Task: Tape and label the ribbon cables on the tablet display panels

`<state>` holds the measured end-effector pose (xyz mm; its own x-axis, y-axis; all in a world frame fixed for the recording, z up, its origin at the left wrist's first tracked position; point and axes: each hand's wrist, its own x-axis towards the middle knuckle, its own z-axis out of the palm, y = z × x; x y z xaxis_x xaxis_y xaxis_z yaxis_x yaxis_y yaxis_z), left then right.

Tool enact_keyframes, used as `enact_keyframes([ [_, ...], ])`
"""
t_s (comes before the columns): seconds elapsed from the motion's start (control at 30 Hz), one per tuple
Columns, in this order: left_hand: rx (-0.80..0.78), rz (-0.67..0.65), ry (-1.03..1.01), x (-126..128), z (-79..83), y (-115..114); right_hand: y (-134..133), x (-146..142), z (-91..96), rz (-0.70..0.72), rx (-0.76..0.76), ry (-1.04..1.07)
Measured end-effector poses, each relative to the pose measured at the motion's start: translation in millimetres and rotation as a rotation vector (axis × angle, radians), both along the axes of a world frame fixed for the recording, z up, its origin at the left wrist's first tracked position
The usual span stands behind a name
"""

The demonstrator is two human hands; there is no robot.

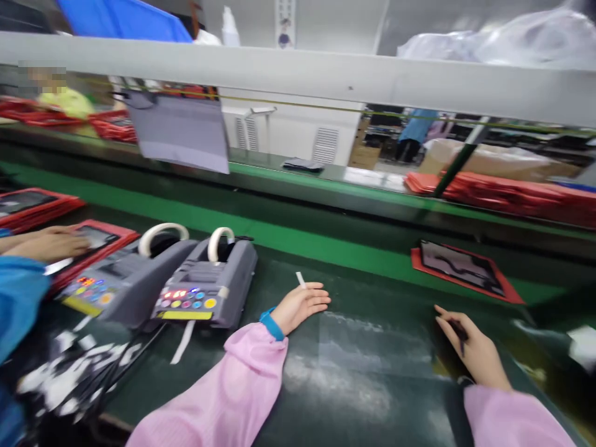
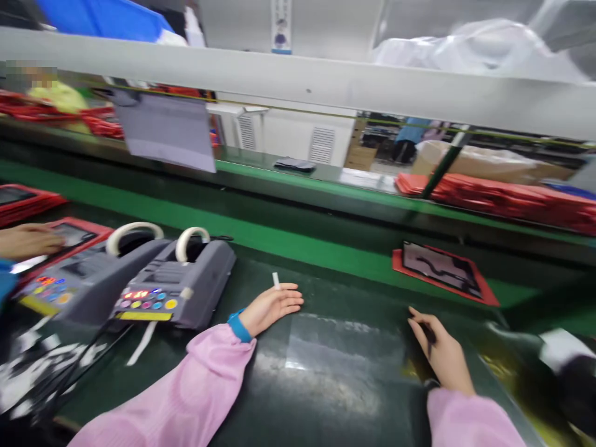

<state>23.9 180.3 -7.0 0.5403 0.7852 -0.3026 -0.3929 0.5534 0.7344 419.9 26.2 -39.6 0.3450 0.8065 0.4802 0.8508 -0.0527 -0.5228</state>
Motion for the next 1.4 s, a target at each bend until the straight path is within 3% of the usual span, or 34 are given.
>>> enact_keyframes([
  [0.13, -0.009, -0.028, -0.027, 1.6, 6.6, 9.4, 26.5, 1.3, 18.7, -0.064, -0.098, -0.139],
  [0.37, -0.045, -0.074, -0.036, 2.5, 11.4, 17.9, 88.3, 61.2, 47.2, -0.351, -0.474, -0.351],
  [0.53, -0.051, -0.078, -0.035, 0.8, 10.4, 18.0, 111.8, 89.1, 69.1, -0.473, -0.704, -0.438],
  [0.7, -0.035, -0.077, -0.046, 1.7, 9.3, 15.3, 120.3, 76.5, 91.4, -0.447, -0.700, -0.554],
  [0.83, 0.007, -0.103, -0.067, 3.0, 10.0, 11.5, 126.4, 32.7, 123.1, -0.338, -0.520, -0.657],
  [0.97, 0.064, -0.116, -0.102, 8.6, 2.0, 5.1, 113.7, -53.6, 139.6, -0.206, -0.343, -0.698],
  [1.07, 0.112, -0.106, -0.151, 15.4, -7.7, -3.7, 86.8, -137.4, 126.9, -0.053, -0.240, -0.709],
  [1.2, 0.132, -0.060, -0.155, 22.6, -7.2, -16.0, 46.7, -230.9, 83.3, 0.130, -0.136, -0.699],
  [1.3, 0.145, 0.067, -0.079, 24.4, 3.3, -20.2, 24.6, -258.8, 59.4, 0.285, -0.024, -0.648],
  [1.4, 0.163, 0.140, -0.028, 22.9, 11.6, -21.4, 8.0, -248.6, 61.6, 0.444, -0.046, -0.479],
])
